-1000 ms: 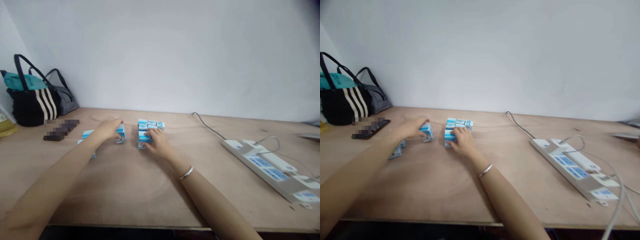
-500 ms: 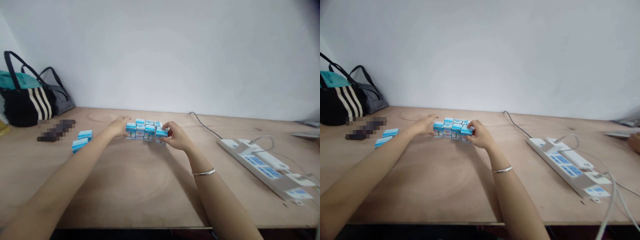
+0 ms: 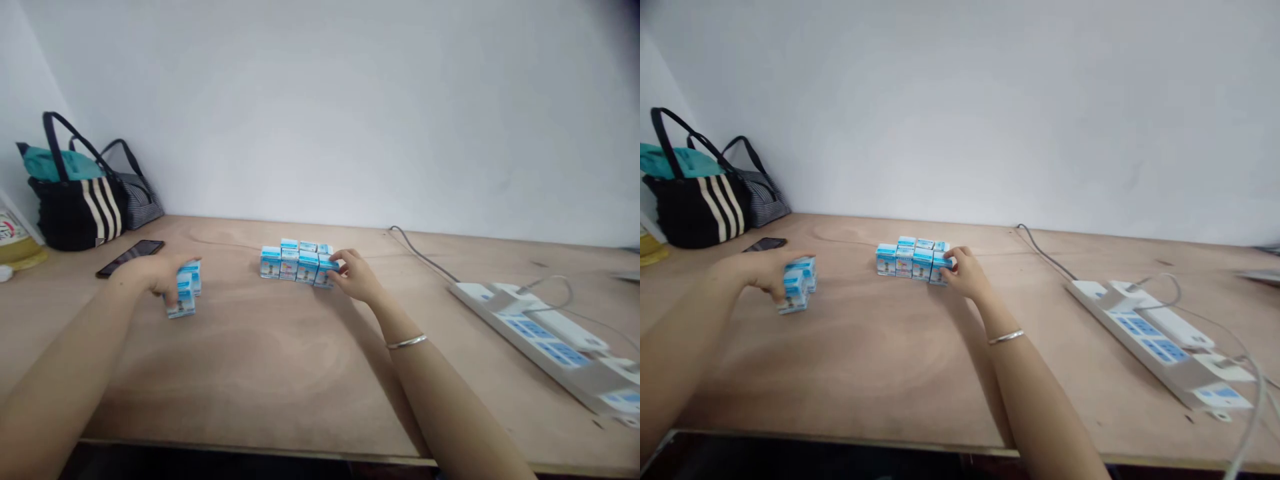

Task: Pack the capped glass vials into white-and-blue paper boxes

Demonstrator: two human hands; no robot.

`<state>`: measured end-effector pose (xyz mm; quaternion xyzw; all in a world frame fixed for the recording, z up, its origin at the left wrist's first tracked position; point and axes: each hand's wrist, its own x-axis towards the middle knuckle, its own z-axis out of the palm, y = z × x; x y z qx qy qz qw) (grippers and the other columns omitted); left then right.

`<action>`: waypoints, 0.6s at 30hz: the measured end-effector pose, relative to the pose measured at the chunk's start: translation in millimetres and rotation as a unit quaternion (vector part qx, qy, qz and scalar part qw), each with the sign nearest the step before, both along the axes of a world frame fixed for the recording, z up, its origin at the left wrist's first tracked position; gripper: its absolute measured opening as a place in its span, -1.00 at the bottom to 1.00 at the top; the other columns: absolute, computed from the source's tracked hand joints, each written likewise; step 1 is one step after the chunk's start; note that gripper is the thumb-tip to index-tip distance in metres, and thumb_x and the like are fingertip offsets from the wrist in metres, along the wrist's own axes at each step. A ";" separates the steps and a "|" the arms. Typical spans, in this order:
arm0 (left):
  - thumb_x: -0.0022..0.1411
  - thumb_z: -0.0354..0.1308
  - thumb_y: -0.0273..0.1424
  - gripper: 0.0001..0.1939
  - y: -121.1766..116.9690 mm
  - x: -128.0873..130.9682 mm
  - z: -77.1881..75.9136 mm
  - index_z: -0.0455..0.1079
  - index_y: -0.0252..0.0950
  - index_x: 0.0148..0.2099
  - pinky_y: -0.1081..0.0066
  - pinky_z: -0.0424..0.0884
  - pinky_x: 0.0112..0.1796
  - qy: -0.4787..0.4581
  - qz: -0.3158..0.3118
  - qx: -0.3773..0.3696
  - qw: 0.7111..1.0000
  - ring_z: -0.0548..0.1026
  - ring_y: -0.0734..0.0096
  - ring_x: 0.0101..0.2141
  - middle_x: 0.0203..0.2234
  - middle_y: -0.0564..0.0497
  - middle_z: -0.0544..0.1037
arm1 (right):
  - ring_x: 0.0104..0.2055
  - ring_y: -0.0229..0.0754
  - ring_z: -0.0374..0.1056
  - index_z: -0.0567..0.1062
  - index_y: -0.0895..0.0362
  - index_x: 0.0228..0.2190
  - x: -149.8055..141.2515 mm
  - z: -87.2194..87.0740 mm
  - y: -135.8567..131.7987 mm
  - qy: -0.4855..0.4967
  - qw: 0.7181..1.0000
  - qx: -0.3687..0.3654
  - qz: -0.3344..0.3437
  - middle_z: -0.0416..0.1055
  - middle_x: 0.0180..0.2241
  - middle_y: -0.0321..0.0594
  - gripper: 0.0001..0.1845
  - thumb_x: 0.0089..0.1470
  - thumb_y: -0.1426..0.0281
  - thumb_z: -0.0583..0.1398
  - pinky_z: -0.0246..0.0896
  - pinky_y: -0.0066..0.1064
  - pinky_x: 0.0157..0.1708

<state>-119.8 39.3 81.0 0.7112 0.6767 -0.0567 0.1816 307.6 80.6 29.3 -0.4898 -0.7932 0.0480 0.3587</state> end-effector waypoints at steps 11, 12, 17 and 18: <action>-0.39 0.34 -0.32 -0.03 65.9 68.8 -3.9 0.18 -0.24 0.18 0.30 0.33 -0.05 -0.076 -0.131 0.110 0.982 0.35 0.03 0.03 0.10 -0.15 0.31 | -0.41 -0.25 0.31 0.34 0.12 -0.20 -4.9 -8.1 -4.3 -0.009 1.000 -0.001 0.000 0.23 -0.15 -0.13 -0.61 -0.16 0.44 0.22 0.31 -0.31 -0.32; -0.40 0.35 -0.33 -0.04 73.2 68.0 -5.1 0.20 -0.24 0.16 0.31 0.34 -0.06 -0.091 -0.129 0.115 0.981 0.37 0.04 0.01 0.08 -0.14 0.34 | -0.39 -0.24 0.31 0.33 0.12 -0.20 -4.9 -8.8 -4.5 -0.002 1.000 0.001 0.006 0.23 -0.14 -0.14 -0.60 -0.17 0.45 0.22 0.31 -0.31 -0.31; -0.42 0.38 -0.35 -0.03 104.1 59.7 -14.7 0.20 -0.23 0.15 0.31 0.35 -0.07 -0.179 -0.126 0.118 0.969 0.39 0.08 -0.02 0.06 -0.11 0.36 | -0.32 -0.19 0.29 0.34 0.13 -0.14 -6.3 -9.8 -6.1 0.077 0.996 -0.033 0.014 0.27 -0.11 -0.11 -0.51 -0.19 0.34 0.26 0.29 -0.27 -0.25; -0.41 0.38 -0.35 -0.03 108.0 60.4 -17.0 0.19 -0.22 0.16 0.31 0.36 -0.07 -0.205 -0.129 0.108 0.964 0.40 0.09 -0.02 0.05 -0.10 0.37 | -0.31 -0.18 0.28 0.34 0.13 -0.13 -7.0 -9.7 -5.6 0.128 0.990 -0.057 -0.008 0.28 -0.10 -0.11 -0.48 -0.18 0.28 0.27 0.28 -0.25 -0.23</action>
